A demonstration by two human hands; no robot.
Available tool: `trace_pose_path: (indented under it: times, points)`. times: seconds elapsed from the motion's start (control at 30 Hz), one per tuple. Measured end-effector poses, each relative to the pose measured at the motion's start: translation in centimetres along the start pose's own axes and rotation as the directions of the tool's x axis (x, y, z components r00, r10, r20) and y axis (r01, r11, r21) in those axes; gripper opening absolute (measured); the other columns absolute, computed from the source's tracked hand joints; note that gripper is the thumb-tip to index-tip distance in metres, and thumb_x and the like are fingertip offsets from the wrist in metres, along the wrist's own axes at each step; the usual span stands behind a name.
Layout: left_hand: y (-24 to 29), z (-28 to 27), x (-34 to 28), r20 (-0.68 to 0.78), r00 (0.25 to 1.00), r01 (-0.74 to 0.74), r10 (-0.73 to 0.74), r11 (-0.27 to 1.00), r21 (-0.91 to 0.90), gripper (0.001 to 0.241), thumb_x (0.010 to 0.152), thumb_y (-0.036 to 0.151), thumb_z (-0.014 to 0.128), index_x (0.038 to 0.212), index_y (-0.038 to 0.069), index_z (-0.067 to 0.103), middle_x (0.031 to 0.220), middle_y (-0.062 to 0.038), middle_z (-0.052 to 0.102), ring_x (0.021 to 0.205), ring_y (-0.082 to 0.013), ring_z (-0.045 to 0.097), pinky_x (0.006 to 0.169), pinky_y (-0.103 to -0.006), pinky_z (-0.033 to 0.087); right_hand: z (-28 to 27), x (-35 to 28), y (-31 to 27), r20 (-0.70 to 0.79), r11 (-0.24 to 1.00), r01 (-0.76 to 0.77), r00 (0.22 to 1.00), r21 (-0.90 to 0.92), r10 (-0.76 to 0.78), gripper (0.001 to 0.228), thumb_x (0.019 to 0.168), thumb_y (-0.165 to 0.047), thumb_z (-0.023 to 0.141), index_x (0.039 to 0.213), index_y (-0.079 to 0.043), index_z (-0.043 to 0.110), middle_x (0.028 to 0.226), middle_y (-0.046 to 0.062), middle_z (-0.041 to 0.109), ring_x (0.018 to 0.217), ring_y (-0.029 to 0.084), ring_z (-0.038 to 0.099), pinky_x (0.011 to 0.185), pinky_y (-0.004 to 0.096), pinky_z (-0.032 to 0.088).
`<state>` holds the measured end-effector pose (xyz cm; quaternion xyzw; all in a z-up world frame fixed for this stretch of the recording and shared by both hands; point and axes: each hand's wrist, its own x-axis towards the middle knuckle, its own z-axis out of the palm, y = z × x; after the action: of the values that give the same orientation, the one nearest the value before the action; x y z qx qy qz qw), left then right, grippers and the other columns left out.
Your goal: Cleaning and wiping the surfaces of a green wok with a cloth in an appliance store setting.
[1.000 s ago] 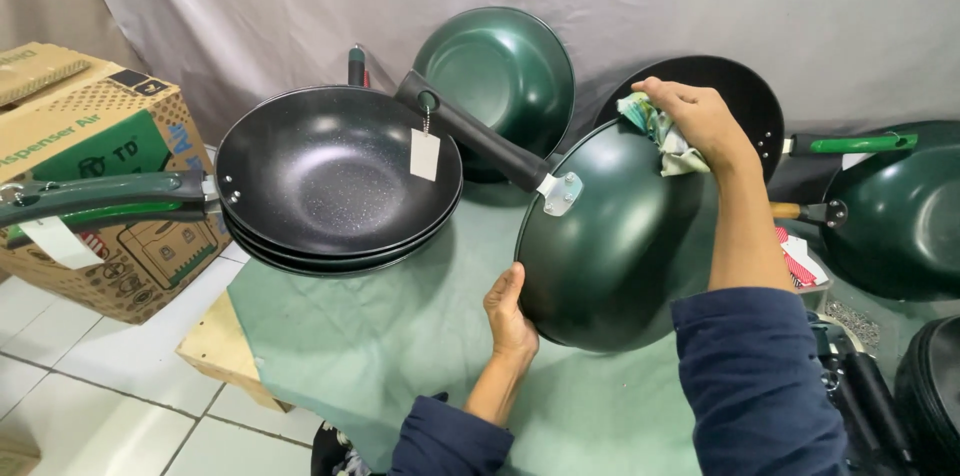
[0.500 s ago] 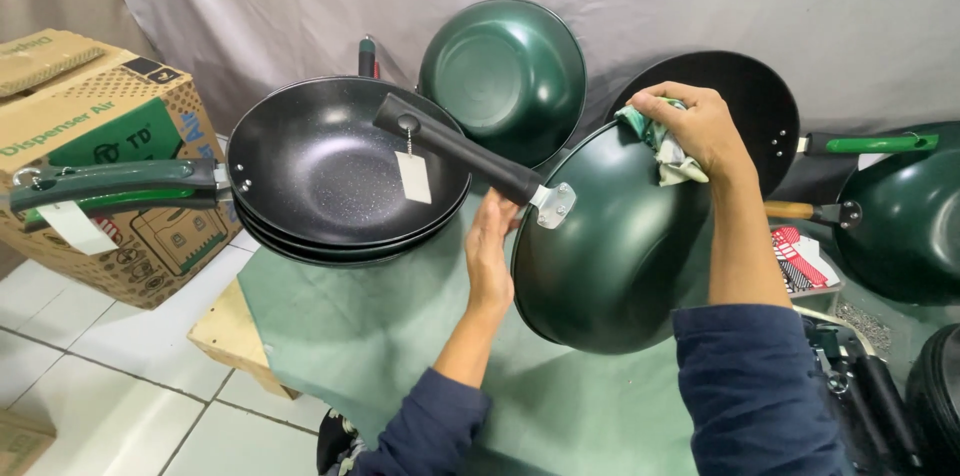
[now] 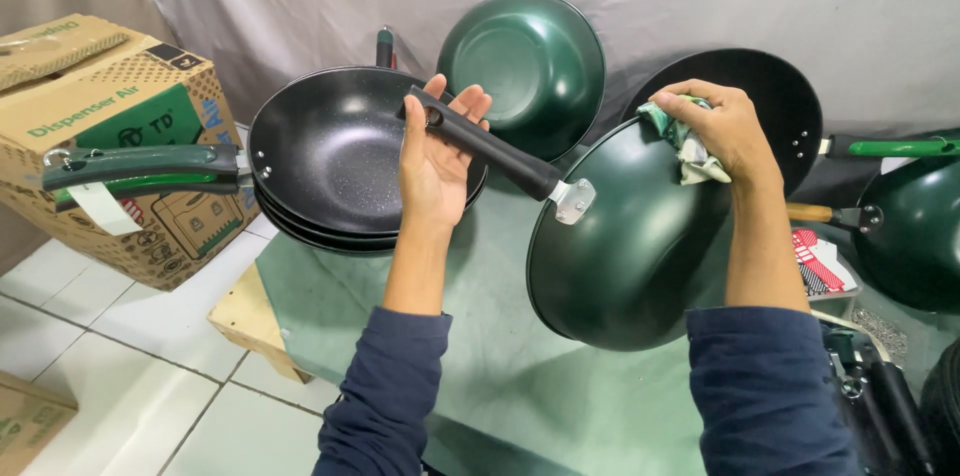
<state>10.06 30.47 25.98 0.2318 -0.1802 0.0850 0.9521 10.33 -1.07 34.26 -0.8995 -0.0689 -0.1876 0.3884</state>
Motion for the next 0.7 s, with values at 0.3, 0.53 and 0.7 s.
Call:
trace_pose_path:
  times: [0.3, 0.53, 0.7]
  points:
    - [-1.3, -0.1, -1.7, 0.118, 0.984, 0.116, -0.132, 0.984, 0.134, 0.062, 0.100, 0.059, 0.053, 0.148, 0.020, 0.043, 0.143, -0.021, 0.057, 0.136, -0.0329, 0.053, 0.114, -0.0468, 0.042, -0.2, -1.1, -1.5, 0.015, 1.000, -0.010, 1.000, 0.015, 0.010, 0.036, 0.096, -0.046, 0.072, 0.117, -0.017, 0.077, 0.118, 0.023, 0.069, 0.120, 0.042, 0.060, 0.107, 0.052, 0.041]
    - [-7.8, -1.7, -5.2, 0.140, 0.932, 0.280, -0.335, 0.908, 0.311, 0.066, 0.100, 0.051, 0.057, 0.154, 0.017, 0.040, 0.145, -0.020, 0.055, 0.138, -0.0323, 0.049, 0.114, -0.0484, 0.036, 0.0, -1.3, -1.3, -0.004, 1.000, -0.007, 1.000, -0.012, 0.007, 0.037, 0.096, -0.047, 0.073, 0.117, -0.017, 0.077, 0.117, 0.023, 0.069, 0.118, 0.041, 0.061, 0.105, 0.053, 0.042]
    - [-10.8, -2.2, -4.8, 0.017, 0.963, 0.260, -0.271, 0.940, 0.221, 0.066, 0.102, 0.066, 0.039, 0.147, 0.019, 0.053, 0.144, -0.011, 0.057, 0.135, -0.0222, 0.052, 0.116, -0.0343, 0.037, 0.3, -1.4, -1.6, -0.041, 0.999, 0.026, 0.999, -0.035, -0.028, 0.033, 0.103, -0.048, 0.062, 0.121, -0.024, 0.076, 0.119, 0.018, 0.070, 0.118, 0.039, 0.061, 0.106, 0.050, 0.042]
